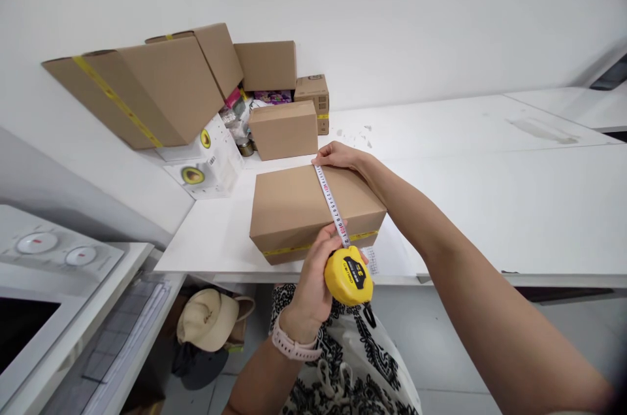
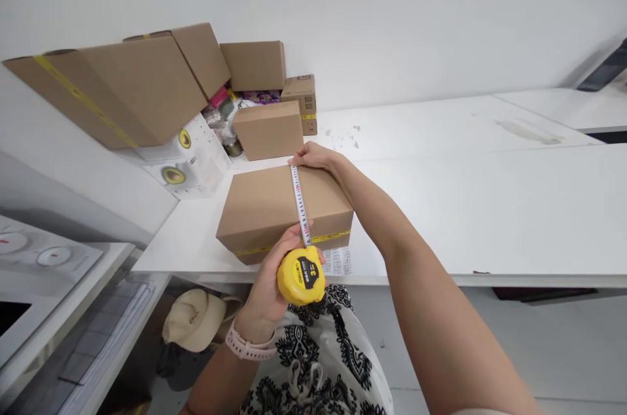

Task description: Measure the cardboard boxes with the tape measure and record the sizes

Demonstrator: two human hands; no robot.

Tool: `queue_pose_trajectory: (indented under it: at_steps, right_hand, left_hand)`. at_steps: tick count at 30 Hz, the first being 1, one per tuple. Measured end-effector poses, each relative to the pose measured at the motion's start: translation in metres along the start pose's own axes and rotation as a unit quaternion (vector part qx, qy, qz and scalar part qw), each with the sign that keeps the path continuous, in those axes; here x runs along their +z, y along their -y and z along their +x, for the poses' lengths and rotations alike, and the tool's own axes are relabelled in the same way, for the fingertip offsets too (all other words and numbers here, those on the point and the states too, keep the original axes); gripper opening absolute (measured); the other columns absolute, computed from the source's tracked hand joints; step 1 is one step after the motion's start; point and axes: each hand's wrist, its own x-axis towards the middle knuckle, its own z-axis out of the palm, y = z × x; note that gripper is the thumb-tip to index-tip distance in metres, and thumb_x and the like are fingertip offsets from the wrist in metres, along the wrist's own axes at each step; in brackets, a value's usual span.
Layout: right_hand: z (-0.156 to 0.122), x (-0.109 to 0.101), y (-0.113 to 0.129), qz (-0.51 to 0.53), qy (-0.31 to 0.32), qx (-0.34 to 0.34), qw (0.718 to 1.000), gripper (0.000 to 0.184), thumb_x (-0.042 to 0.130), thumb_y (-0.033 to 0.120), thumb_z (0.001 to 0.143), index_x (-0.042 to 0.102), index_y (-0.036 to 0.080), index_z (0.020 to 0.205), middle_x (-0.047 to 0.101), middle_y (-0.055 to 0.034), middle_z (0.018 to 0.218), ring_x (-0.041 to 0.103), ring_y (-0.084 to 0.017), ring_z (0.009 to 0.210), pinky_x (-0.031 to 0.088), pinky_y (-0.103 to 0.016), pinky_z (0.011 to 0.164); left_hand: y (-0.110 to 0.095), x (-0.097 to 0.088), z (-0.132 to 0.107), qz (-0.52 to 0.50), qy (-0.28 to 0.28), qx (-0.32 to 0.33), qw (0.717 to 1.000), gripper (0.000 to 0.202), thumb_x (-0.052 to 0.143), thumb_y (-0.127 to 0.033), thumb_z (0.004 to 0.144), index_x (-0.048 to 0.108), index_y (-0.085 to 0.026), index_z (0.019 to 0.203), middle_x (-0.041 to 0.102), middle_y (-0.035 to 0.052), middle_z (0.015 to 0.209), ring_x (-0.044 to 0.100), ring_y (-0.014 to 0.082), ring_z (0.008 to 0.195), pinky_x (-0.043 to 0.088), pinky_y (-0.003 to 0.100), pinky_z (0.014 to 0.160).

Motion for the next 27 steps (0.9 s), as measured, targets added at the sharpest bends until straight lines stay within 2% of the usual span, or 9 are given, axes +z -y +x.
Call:
queue_pose_trajectory:
  at_steps: [8, 12, 14, 17, 19, 22, 24, 26, 27]
  right_hand:
    - [-0.001, -0.004, -0.002, -0.032, 0.023, 0.008, 0.999, 0.027, 0.084, 0.039, 0.074, 0.063, 0.022, 0.071, 0.066, -0.0003, 0.066, 0.059, -0.02, 0.074, 0.047, -0.033, 0.074]
    - [0.009, -0.006, 0.004, -0.059, 0.079, 0.024, 0.995, 0.031, 0.086, 0.037, 0.071, 0.06, 0.021, 0.065, 0.061, -0.0001, 0.063, 0.054, -0.016, 0.063, 0.043, -0.031, 0.062]
    - [0.015, -0.006, 0.014, -0.073, 0.1, 0.001, 0.992, 0.035, 0.086, 0.037, 0.073, 0.057, 0.019, 0.061, 0.055, 0.0011, 0.059, 0.049, -0.013, 0.06, 0.04, -0.029, 0.06]
    - [0.014, -0.007, 0.042, -0.079, 0.098, -0.087, 0.988, 0.036, 0.084, 0.042, 0.077, 0.06, 0.018, 0.065, 0.054, 0.0021, 0.061, 0.049, -0.012, 0.064, 0.042, -0.028, 0.064]
    - [0.0, -0.011, 0.062, -0.068, 0.071, -0.155, 0.983, 0.036, 0.081, 0.048, 0.08, 0.064, 0.017, 0.074, 0.06, 0.0006, 0.069, 0.054, -0.013, 0.071, 0.047, -0.03, 0.07]
    - [-0.042, -0.02, 0.07, -0.034, -0.05, -0.238, 0.969, 0.039, 0.071, 0.058, 0.087, 0.068, 0.019, 0.091, 0.07, -0.0031, 0.09, 0.063, -0.017, 0.091, 0.052, -0.034, 0.086]
    - [-0.082, -0.023, 0.049, -0.004, -0.167, -0.237, 0.957, 0.042, 0.062, 0.062, 0.091, 0.07, 0.022, 0.099, 0.072, -0.0046, 0.101, 0.065, -0.019, 0.103, 0.052, -0.037, 0.095]
    - [-0.123, -0.019, 0.009, 0.036, -0.283, -0.178, 0.942, 0.044, 0.057, 0.065, 0.094, 0.071, 0.023, 0.1, 0.074, -0.0062, 0.107, 0.066, -0.021, 0.109, 0.053, -0.041, 0.098]
    - [-0.142, -0.012, -0.015, 0.057, -0.32, -0.131, 0.937, 0.046, 0.056, 0.065, 0.094, 0.072, 0.023, 0.099, 0.075, -0.0072, 0.108, 0.067, -0.022, 0.109, 0.054, -0.043, 0.098]
  left_hand:
    - [-0.004, -0.004, 0.004, -0.018, 0.017, -0.027, 0.999, 0.05, 0.071, -0.04, 0.081, 0.057, -0.019, 0.125, 0.069, 0.0017, 0.074, 0.067, 0.0194, 0.063, 0.055, 0.03, 0.061]
    - [-0.015, -0.012, 0.013, -0.044, 0.029, -0.103, 0.993, 0.024, 0.062, -0.031, 0.087, 0.067, -0.012, 0.1, 0.068, 0.0057, 0.073, 0.066, 0.0182, 0.059, 0.056, 0.03, 0.059]
    - [-0.017, -0.014, 0.015, -0.054, 0.016, -0.122, 0.991, 0.017, 0.06, -0.027, 0.088, 0.066, -0.012, 0.086, 0.068, 0.0063, 0.073, 0.066, 0.0174, 0.061, 0.057, 0.03, 0.061]
    - [-0.017, -0.014, 0.008, -0.042, 0.023, -0.104, 0.993, 0.015, 0.065, -0.027, 0.087, 0.065, -0.014, 0.08, 0.067, 0.0048, 0.072, 0.066, 0.0166, 0.06, 0.057, 0.029, 0.06]
    - [-0.017, -0.016, -0.006, -0.028, 0.029, -0.055, 0.998, 0.015, 0.07, -0.029, 0.085, 0.065, -0.015, 0.08, 0.066, 0.0038, 0.073, 0.066, 0.0167, 0.06, 0.056, 0.028, 0.059]
    - [-0.021, -0.035, -0.038, 0.003, -0.004, 0.078, 0.997, 0.019, 0.073, -0.034, 0.086, 0.066, -0.017, 0.082, 0.068, 0.0035, 0.078, 0.068, 0.0172, 0.066, 0.056, 0.027, 0.06]
    - [-0.024, -0.062, -0.057, 0.04, -0.07, 0.215, 0.973, 0.022, 0.072, -0.039, 0.088, 0.068, -0.018, 0.083, 0.069, 0.0031, 0.079, 0.069, 0.0175, 0.07, 0.058, 0.027, 0.064]
    - [-0.025, -0.095, -0.067, 0.073, -0.17, 0.341, 0.922, 0.023, 0.073, -0.04, 0.087, 0.068, -0.018, 0.082, 0.068, 0.0012, 0.075, 0.07, 0.0164, 0.072, 0.06, 0.031, 0.08]
    - [-0.025, -0.111, -0.067, 0.077, -0.217, 0.371, 0.9, 0.024, 0.075, -0.04, 0.085, 0.068, -0.018, 0.082, 0.068, 0.0012, 0.074, 0.07, 0.0169, 0.075, 0.06, 0.032, 0.082]
